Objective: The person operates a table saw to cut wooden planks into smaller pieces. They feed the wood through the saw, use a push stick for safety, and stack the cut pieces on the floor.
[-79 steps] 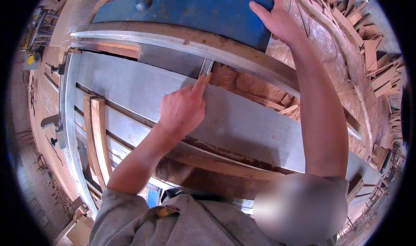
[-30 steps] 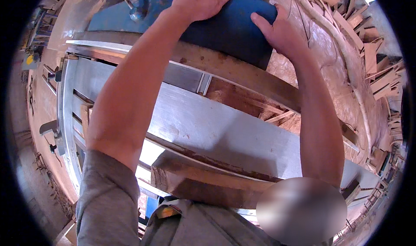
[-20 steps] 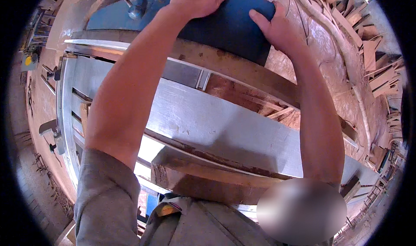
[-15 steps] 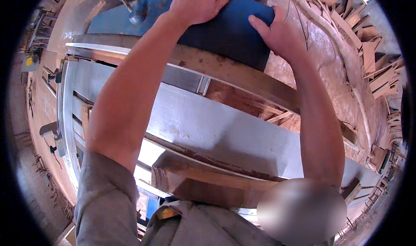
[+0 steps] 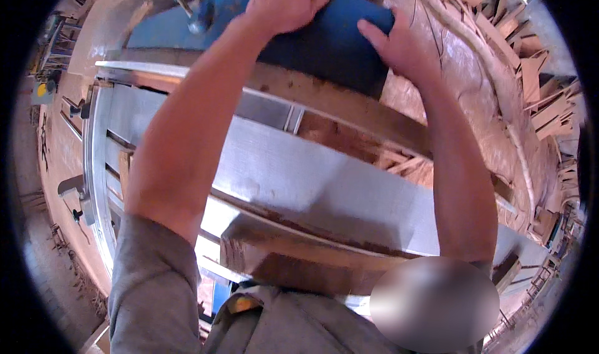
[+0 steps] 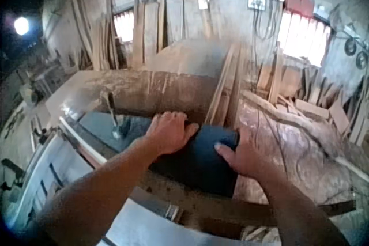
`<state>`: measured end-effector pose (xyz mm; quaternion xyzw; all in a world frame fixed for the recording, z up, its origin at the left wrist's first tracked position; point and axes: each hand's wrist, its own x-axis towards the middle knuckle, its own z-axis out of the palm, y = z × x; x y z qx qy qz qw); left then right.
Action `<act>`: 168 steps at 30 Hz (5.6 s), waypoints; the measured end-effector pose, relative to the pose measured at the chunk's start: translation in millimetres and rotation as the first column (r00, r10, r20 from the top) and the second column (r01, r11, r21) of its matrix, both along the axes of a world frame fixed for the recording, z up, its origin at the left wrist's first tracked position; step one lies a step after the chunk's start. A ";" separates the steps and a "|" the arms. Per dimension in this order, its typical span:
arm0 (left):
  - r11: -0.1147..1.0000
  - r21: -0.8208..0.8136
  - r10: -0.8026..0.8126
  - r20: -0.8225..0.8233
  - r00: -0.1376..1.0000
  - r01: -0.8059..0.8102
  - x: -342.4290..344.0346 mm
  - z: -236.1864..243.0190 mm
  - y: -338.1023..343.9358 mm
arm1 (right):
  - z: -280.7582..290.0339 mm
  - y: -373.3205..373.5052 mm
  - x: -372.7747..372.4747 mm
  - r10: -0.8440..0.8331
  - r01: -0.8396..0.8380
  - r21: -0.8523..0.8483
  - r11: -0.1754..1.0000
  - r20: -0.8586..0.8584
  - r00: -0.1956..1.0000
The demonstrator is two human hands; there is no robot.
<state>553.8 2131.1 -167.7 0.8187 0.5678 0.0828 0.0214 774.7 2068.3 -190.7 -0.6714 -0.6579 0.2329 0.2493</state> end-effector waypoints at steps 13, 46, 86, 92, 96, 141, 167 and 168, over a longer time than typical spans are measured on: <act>0.998 0.055 -0.020 -0.018 1.000 0.021 0.0 -5.2 3.8 | -15.3 6.3 7.5 -0.015 0.015 -0.003 1.000 -0.004 1.000; 0.998 -0.050 -0.020 0.330 0.944 0.039 -167.1 28.5 -348.6 | -43.5 -9.5 67.9 0.624 -0.276 -0.632 0.724 0.431 0.652; 0.821 -0.552 0.215 0.537 0.816 0.146 -95.6 53.0 -453.5 | 41.1 -439.7 51.9 -0.274 0.081 -0.264 0.961 -0.868 0.415; 0.933 0.049 -0.359 0.167 0.918 0.356 -107.5 53.9 -424.5 | 43.5 -402.9 13.8 -0.213 -0.040 -0.328 0.944 -0.695 0.687; 0.830 0.409 -0.425 0.021 0.905 0.380 -119.7 29.9 -391.8 | 41.2 -408.0 -5.7 -0.239 0.034 -0.366 0.930 -0.533 0.812; 0.673 -0.522 0.715 0.639 0.282 -0.524 -124.0 -67.7 -216.6 | 4.8 -241.3 -133.0 -0.047 -0.094 -0.154 0.984 -0.719 0.693; 0.832 -0.430 0.531 0.433 0.728 -0.350 -138.4 -68.4 -203.8 | 13.1 -173.9 -149.4 -0.314 0.005 -0.491 0.871 -0.549 0.775; 0.832 -0.353 0.549 0.415 0.726 -0.428 -129.7 -69.6 -206.6 | 12.6 -174.1 -144.5 -0.359 0.043 -0.509 0.860 -0.543 0.759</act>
